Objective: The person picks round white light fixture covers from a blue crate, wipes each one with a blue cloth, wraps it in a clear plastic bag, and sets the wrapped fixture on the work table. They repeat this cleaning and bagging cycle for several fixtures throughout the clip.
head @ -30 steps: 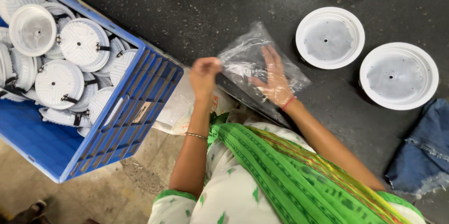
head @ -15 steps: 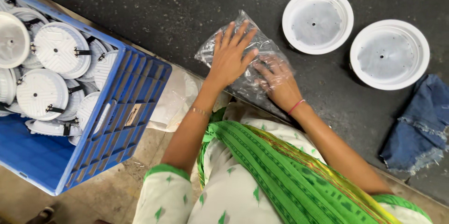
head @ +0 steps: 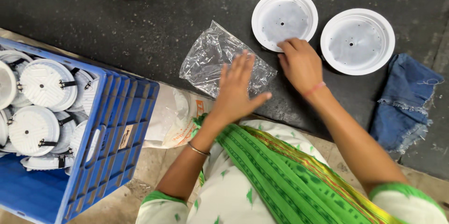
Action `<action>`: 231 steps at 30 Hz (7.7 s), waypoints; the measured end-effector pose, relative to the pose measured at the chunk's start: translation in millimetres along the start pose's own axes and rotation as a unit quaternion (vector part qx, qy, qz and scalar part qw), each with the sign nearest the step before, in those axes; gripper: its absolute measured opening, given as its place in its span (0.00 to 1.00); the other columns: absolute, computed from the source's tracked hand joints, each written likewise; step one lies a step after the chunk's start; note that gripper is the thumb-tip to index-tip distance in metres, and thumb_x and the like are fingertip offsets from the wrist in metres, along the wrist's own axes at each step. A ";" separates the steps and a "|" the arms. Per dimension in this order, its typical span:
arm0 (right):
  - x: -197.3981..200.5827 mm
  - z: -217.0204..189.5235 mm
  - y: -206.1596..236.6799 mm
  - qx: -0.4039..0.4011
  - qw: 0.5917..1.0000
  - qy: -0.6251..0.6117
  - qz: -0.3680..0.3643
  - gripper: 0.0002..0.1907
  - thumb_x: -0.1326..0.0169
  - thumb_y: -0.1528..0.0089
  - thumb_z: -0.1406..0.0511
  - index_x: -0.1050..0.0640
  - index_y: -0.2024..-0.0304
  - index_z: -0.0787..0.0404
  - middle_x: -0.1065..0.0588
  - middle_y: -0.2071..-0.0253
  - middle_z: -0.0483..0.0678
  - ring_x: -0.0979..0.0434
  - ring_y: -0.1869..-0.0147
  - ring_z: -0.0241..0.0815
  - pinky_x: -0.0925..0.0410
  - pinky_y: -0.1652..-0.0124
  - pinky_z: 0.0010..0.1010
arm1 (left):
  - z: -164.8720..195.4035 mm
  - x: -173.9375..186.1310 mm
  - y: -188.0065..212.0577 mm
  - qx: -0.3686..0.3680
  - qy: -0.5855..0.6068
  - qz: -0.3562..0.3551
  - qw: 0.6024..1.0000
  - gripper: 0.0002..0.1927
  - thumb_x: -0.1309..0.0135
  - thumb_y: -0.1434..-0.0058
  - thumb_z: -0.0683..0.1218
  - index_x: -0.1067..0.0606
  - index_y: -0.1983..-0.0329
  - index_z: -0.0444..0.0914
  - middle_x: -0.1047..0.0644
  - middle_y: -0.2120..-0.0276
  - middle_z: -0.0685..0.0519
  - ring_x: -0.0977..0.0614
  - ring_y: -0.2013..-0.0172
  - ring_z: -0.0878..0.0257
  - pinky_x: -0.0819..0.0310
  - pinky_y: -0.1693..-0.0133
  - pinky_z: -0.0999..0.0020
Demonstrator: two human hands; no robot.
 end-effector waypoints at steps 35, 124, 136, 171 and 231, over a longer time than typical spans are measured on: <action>-9.7 7.9 144.2 -0.385 0.466 -0.795 0.050 0.22 0.56 0.30 0.71 0.35 0.33 0.65 0.29 0.34 0.52 0.28 0.33 0.44 0.33 0.35 0.39 | 80.3 -48.9 -43.2 -0.035 -0.080 0.102 0.991 0.23 0.56 0.30 0.41 0.33 0.37 0.20 0.33 0.35 0.27 0.36 0.29 0.35 0.43 0.30 0.51; 78.8 39.9 58.0 -0.151 0.865 -0.339 -0.337 0.24 0.39 0.42 0.68 0.23 0.43 0.66 0.18 0.55 0.51 0.17 0.55 0.38 0.25 0.51 0.30 | 62.0 -29.3 -62.2 0.126 0.613 -0.037 0.779 0.14 0.47 0.29 0.52 0.26 0.47 0.39 0.19 0.49 0.48 0.18 0.50 0.64 0.19 0.51 0.66; 81.6 28.5 53.3 -0.076 0.928 -0.222 -0.289 0.14 0.49 0.35 0.63 0.20 0.52 0.62 0.21 0.71 0.56 0.20 0.71 0.48 0.29 0.66 0.36 | 47.4 46.1 -67.6 -0.038 0.469 0.088 0.878 0.15 0.40 0.29 0.46 0.25 0.43 0.35 0.21 0.47 0.51 0.19 0.47 0.65 0.23 0.43 0.70; 50.4 49.9 79.9 -0.153 0.871 -0.429 -0.182 0.12 0.46 0.34 0.68 0.31 0.50 0.64 0.20 0.58 0.48 0.23 0.56 0.29 0.28 0.57 0.25 | 134.2 10.8 -30.3 -0.120 0.075 -0.112 0.984 0.20 0.37 0.39 0.56 0.24 0.49 0.42 0.19 0.55 0.49 0.17 0.53 0.51 0.23 0.54 0.55; 83.7 14.8 64.6 -0.102 0.895 -0.363 -0.238 0.19 0.43 0.37 0.61 0.28 0.46 0.62 0.19 0.58 0.51 0.15 0.55 0.45 0.26 0.56 0.35 | 33.3 -69.8 -91.0 0.077 0.490 -0.330 0.803 0.10 0.38 0.41 0.36 0.23 0.56 0.32 0.19 0.63 0.51 0.17 0.62 0.67 0.19 0.58 0.73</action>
Point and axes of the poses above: each hand's wrist, its own y-axis away from the middle knuckle, its own x-axis out of the back of the hand, z = x × y, the point moved 6 cm from there along -y, towards the middle knuckle
